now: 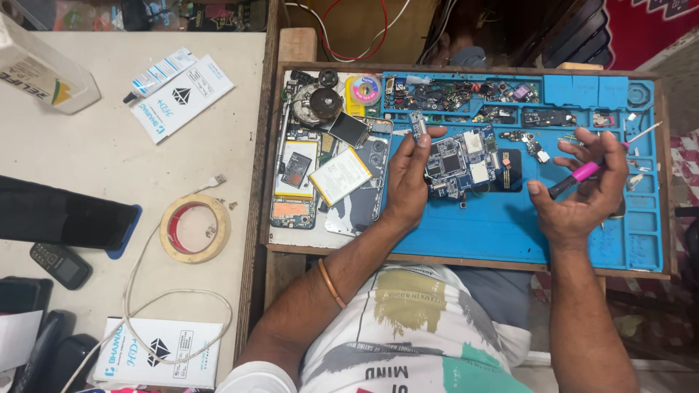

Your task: The person holds a smartphone motherboard and uses a pink-handled screwdriver to manipulate components on the circuit board. They rotate the board to access different areas and continue working on the electronics throughout the clip.

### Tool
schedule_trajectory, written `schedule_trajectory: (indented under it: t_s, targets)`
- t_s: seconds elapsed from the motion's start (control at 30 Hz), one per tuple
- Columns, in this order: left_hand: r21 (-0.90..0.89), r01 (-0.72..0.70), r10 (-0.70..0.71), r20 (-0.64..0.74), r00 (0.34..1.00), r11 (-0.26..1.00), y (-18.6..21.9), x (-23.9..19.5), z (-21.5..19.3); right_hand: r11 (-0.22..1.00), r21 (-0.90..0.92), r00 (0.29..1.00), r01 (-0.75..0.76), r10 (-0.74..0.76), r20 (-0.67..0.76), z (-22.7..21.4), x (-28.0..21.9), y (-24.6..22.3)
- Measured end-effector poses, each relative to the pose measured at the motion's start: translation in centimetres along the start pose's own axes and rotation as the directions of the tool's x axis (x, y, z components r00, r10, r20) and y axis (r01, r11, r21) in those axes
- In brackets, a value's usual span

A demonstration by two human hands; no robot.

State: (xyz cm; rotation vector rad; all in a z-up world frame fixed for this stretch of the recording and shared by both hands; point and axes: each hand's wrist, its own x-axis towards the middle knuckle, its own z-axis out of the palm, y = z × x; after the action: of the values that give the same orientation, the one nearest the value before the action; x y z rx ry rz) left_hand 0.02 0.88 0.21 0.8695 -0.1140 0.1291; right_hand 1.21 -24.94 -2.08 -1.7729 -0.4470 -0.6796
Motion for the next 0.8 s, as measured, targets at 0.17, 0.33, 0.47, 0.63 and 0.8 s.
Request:
schedule_trajectory:
  t_s: [0.17, 0.33, 0.47, 0.63, 0.8]
  targets:
    - [0.050, 0.005, -0.005, 0.000, 1.000, 0.999, -0.8, 0.1, -0.6, 1.000, 0.023, 1.000, -0.017, 0.017, 0.016, -0.1, -0.2, 1.3]
    - [0.073, 0.004, -0.005, 0.018, 1.000, 0.997, -0.5, -0.2, -0.5, 0.999, 0.036, 0.999, -0.020, 0.019, 0.025, -0.1, 0.2, 0.8]
    - [0.054, -0.004, 0.004, 0.008, 1.000, 0.999, -0.4, -0.2, -0.3, 1.000, 0.014, 0.999, -0.024, 0.023, 0.031, -0.4, 0.5, 0.1]
    - [0.077, 0.019, -0.020, 0.012, 1.000, 0.997, -0.7, 0.0, -0.5, 0.999, -0.050, 0.997, 0.005, -0.001, 0.073, -0.2, 0.9, -0.2]
    - [0.071, 0.056, -0.056, 0.004, 0.998, 0.996, -0.8, 0.2, -0.6, 0.998, -0.054, 0.997, 0.013, -0.009, 0.071, -0.2, 1.1, -0.5]
